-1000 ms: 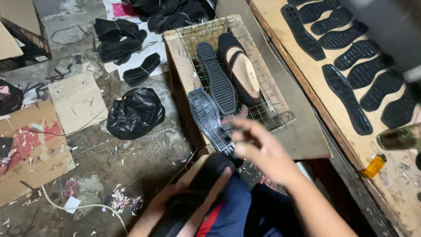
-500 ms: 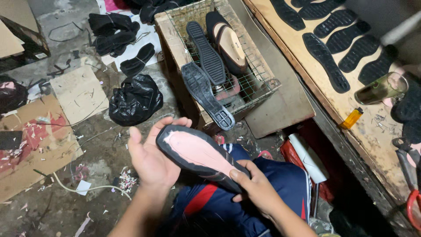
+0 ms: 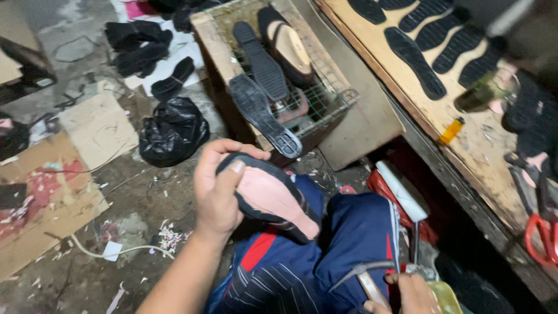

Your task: The person sits on the floor of a shoe workshop, fits a rubber sole onto a shoe upper, presses the sole and upper together by hand, and uses a hammer to set the sole, then trims the sole edge with a knife. They handle the shoe, soles, hammer, and knife while working on the pair one shoe at a time.

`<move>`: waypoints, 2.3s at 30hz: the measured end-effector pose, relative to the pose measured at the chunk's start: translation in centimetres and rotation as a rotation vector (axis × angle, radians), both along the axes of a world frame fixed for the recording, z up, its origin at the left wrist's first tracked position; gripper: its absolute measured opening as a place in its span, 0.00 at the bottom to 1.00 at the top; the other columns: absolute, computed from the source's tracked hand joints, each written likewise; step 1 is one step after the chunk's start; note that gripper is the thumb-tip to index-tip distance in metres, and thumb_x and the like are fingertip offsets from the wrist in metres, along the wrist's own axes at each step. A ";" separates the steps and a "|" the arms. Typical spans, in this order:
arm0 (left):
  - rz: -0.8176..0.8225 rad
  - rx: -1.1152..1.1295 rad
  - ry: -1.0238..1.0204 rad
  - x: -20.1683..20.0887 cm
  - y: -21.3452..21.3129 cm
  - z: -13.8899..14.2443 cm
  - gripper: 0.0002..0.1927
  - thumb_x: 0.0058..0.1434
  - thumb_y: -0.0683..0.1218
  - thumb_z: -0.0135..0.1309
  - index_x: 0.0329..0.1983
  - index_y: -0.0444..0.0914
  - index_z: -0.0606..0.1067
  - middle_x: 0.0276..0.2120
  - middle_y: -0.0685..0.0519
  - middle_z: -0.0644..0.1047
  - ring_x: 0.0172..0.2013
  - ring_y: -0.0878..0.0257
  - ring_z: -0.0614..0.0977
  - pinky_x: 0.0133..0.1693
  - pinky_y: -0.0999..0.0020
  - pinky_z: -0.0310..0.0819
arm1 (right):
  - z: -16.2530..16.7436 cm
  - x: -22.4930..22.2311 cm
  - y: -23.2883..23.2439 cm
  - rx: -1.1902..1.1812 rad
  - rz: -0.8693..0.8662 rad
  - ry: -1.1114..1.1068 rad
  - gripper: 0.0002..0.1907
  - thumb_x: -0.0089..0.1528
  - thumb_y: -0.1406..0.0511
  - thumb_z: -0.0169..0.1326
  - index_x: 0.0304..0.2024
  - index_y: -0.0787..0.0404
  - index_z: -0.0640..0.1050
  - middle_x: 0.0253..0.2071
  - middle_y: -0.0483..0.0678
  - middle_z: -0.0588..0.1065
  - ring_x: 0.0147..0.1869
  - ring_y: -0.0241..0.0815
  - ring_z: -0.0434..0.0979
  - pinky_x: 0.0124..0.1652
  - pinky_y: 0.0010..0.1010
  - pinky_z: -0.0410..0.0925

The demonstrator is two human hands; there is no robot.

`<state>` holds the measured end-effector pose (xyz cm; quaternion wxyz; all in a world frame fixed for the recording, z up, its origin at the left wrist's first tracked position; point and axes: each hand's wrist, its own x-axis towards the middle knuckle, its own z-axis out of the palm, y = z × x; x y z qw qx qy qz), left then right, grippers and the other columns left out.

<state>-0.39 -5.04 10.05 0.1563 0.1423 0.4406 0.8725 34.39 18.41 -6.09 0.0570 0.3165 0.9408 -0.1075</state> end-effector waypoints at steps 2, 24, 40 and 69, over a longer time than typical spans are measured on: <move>-0.018 -0.045 0.087 -0.3 -1.0 0.9 0.14 0.64 0.38 0.47 0.52 0.31 0.65 0.44 0.36 0.79 0.49 0.48 0.82 0.55 0.53 0.79 | -1.3 3.1 -1.3 -0.124 -0.211 -0.164 0.43 0.37 0.41 0.76 0.50 0.47 0.78 0.39 0.46 0.79 0.48 0.37 0.82 0.50 0.24 0.73; 0.144 -0.283 0.048 -0.1 0.6 2.0 0.14 0.64 0.35 0.48 0.53 0.30 0.68 0.50 0.38 0.80 0.51 0.55 0.81 0.57 0.60 0.76 | 5.0 -4.9 25.3 0.354 -0.301 0.214 0.31 0.63 0.46 0.62 0.54 0.65 0.80 0.49 0.64 0.76 0.54 0.64 0.76 0.52 0.51 0.69; 0.042 0.103 -0.080 -1.7 0.5 -0.4 0.20 0.66 0.37 0.43 0.61 0.26 0.67 0.56 0.34 0.76 0.54 0.52 0.80 0.59 0.55 0.74 | 0.3 -32.4 2.6 -1.172 -0.132 0.510 0.35 0.59 0.61 0.61 0.63 0.66 0.63 0.44 0.49 0.78 0.43 0.37 0.77 0.41 0.28 0.71; -0.151 -0.024 0.035 -4.6 3.7 -1.0 0.19 0.66 0.38 0.43 0.59 0.27 0.68 0.52 0.38 0.79 0.49 0.55 0.82 0.54 0.61 0.78 | 6.2 -3.5 0.9 -0.012 0.077 0.350 0.39 0.46 0.52 0.68 0.57 0.63 0.76 0.55 0.59 0.72 0.57 0.59 0.73 0.54 0.44 0.68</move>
